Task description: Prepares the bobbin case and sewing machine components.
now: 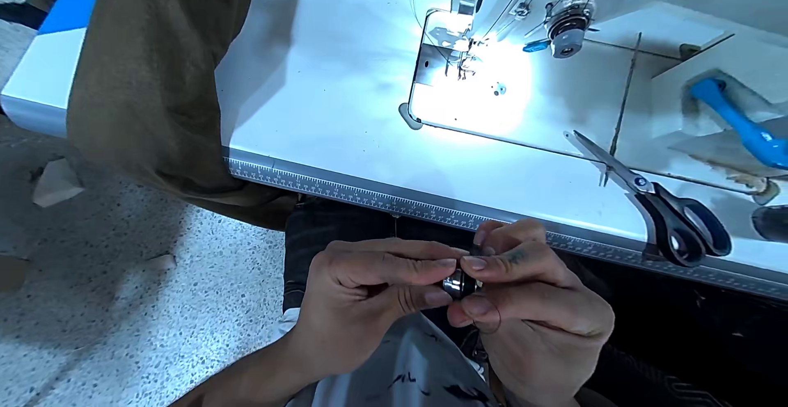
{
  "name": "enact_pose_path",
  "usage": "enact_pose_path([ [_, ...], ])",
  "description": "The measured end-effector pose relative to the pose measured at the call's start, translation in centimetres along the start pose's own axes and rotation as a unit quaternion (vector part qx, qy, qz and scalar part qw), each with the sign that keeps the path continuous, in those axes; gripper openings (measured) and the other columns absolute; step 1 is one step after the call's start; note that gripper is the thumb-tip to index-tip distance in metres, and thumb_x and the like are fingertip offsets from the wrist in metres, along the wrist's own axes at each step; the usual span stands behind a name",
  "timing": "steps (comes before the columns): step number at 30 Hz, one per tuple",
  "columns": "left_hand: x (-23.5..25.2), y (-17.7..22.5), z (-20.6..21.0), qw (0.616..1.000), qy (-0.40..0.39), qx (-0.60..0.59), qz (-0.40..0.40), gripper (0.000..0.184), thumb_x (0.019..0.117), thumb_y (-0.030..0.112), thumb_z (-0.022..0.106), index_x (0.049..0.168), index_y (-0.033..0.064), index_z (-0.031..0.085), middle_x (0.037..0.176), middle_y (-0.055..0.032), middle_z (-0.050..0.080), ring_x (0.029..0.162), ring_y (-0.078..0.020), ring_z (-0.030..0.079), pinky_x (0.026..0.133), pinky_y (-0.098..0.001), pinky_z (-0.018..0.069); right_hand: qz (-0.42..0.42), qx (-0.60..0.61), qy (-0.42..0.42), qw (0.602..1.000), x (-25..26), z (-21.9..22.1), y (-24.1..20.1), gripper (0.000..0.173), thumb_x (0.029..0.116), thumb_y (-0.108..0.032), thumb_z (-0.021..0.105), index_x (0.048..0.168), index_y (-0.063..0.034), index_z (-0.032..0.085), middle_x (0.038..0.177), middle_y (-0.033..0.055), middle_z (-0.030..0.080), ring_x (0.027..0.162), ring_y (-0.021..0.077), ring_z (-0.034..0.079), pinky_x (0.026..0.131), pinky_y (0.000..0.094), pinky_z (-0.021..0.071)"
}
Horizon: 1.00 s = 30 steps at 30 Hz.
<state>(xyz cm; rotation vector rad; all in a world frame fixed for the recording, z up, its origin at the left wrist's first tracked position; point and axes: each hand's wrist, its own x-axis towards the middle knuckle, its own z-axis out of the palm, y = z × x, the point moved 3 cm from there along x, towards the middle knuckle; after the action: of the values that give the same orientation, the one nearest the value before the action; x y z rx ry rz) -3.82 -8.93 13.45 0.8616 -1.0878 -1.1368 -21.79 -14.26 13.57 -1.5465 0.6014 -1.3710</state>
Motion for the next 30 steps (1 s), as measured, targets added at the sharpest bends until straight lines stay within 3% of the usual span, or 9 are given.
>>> enact_pose_path([
  [4, -0.3, -0.5, 0.0, 0.999, -0.005, -0.031, -0.018, 0.016, 0.0937, 0.002, 0.072, 0.109, 0.0035, 0.078, 0.117, -0.0153, 0.074, 0.111, -0.0271, 0.072, 0.094, -0.0389, 0.0627, -0.014, -0.004, 0.009, 1.0, -0.1, 0.1, 0.2, 0.014, 0.0783, -0.014, 0.09, 0.088, -0.0175, 0.08, 0.092, -0.0045, 0.072, 0.102, 0.0149, 0.064, 0.096, 0.0329, 0.0497],
  [7, -0.9, -1.8, 0.3, 0.98, -0.014, -0.167, -0.108, 0.021, 0.0998, 0.012, 0.066, 0.116, 0.0059, 0.077, 0.123, -0.0158, 0.072, 0.119, -0.0257, 0.068, 0.102, -0.0395, 0.0571, -0.019, -0.001, 0.013, 1.0, -0.3, 0.4, 0.5, 0.014, 0.077, -0.014, 0.09, 0.087, -0.0176, 0.08, 0.092, -0.0046, 0.071, 0.102, 0.0148, 0.063, 0.096, 0.0326, 0.0483],
  [9, -1.0, -2.2, 0.5, 0.959, 0.019, -0.234, -0.162, 0.017, 0.0951, 0.009, 0.072, 0.11, 0.006, 0.078, 0.119, -0.0163, 0.074, 0.115, -0.0237, 0.07, 0.098, -0.0373, 0.0582, -0.022, -0.01, 0.005, 1.0, -0.4, 0.5, 0.8, 0.013, 0.0782, -0.015, 0.09, 0.087, -0.0179, 0.08, 0.092, -0.0044, 0.073, 0.106, 0.0163, 0.063, 0.1, 0.0339, 0.0473],
  [12, -0.8, -2.3, 0.2, 0.957, 0.058, -0.223, -0.179, 0.014, 0.0864, 0.004, 0.08, 0.1, 0.0076, 0.078, 0.109, -0.0134, 0.075, 0.103, -0.0188, 0.073, 0.087, -0.0329, 0.0616, -0.013, -0.01, -0.003, 1.0, -0.5, 0.7, 1.4, 0.011, 0.0804, -0.016, 0.088, 0.085, -0.019, 0.079, 0.099, -0.0026, 0.077, 0.112, 0.0191, 0.065, 0.107, 0.0383, 0.0431],
  [17, -0.3, -2.7, -0.5, 0.958, 0.033, -0.211, -0.191, 0.016, 0.0823, 0.0, 0.082, 0.096, 0.0062, 0.076, 0.112, -0.0161, 0.073, 0.098, -0.0207, 0.073, 0.081, -0.0328, 0.0622, 0.097, 0.098, -0.026, 0.99, -0.7, 0.9, 2.6, 0.014, 0.0785, -0.015, 0.09, 0.086, -0.0167, 0.078, 0.12, 0.0044, 0.064, 0.118, 0.0189, 0.058, 0.095, 0.0301, 0.0548],
  [21, 0.1, -2.8, -1.1, 0.96, 0.021, -0.188, -0.207, 0.025, 0.0801, -0.001, 0.084, 0.102, 0.0072, 0.074, 0.109, -0.0143, 0.073, 0.097, -0.019, 0.072, 0.081, -0.0321, 0.0618, 0.201, 0.185, -0.024, 0.962, -1.0, 1.3, 3.1, 0.012, 0.0803, -0.012, 0.088, 0.086, -0.0122, 0.078, 0.11, 0.0055, 0.064, 0.101, 0.0135, 0.062, 0.079, 0.0246, 0.0581],
  [24, 0.1, -2.9, -1.1, 0.949, 0.014, -0.215, -0.232, 0.034, 0.0831, 0.006, 0.083, 0.115, 0.0114, 0.074, 0.108, -0.0102, 0.072, 0.094, -0.0156, 0.071, 0.084, -0.0319, 0.061, 0.207, 0.176, -0.015, 0.962, -0.9, 1.2, 3.0, 0.012, 0.083, -0.012, 0.085, 0.092, -0.0116, 0.078, 0.103, 0.0061, 0.064, 0.092, 0.0139, 0.065, 0.072, 0.0271, 0.0615],
  [26, 0.0, -3.0, -1.2, 0.938, 0.01, -0.246, -0.243, 0.034, 0.0862, 0.005, 0.08, 0.119, 0.0099, 0.075, 0.11, -0.0123, 0.072, 0.095, -0.0188, 0.071, 0.086, -0.0351, 0.0609, 0.185, 0.135, -0.012, 0.973, -0.6, 0.7, 2.6, 0.012, 0.0852, -0.011, 0.084, 0.095, -0.0109, 0.077, 0.097, 0.0063, 0.065, 0.09, 0.0148, 0.065, 0.072, 0.0276, 0.0605],
  [30, -0.4, -3.3, -1.1, 0.924, 0.014, -0.275, -0.267, 0.024, 0.0888, 0.001, 0.076, 0.112, 0.0095, 0.077, 0.11, -0.0125, 0.071, 0.095, -0.0204, 0.071, 0.087, -0.0366, 0.0613, 0.139, 0.049, -0.02, 0.989, 0.4, 0.1, 1.5, 0.01, 0.0862, -0.007, 0.082, 0.095, -0.0065, 0.077, 0.091, 0.0091, 0.072, 0.087, 0.02, 0.07, 0.076, 0.0323, 0.0623],
])
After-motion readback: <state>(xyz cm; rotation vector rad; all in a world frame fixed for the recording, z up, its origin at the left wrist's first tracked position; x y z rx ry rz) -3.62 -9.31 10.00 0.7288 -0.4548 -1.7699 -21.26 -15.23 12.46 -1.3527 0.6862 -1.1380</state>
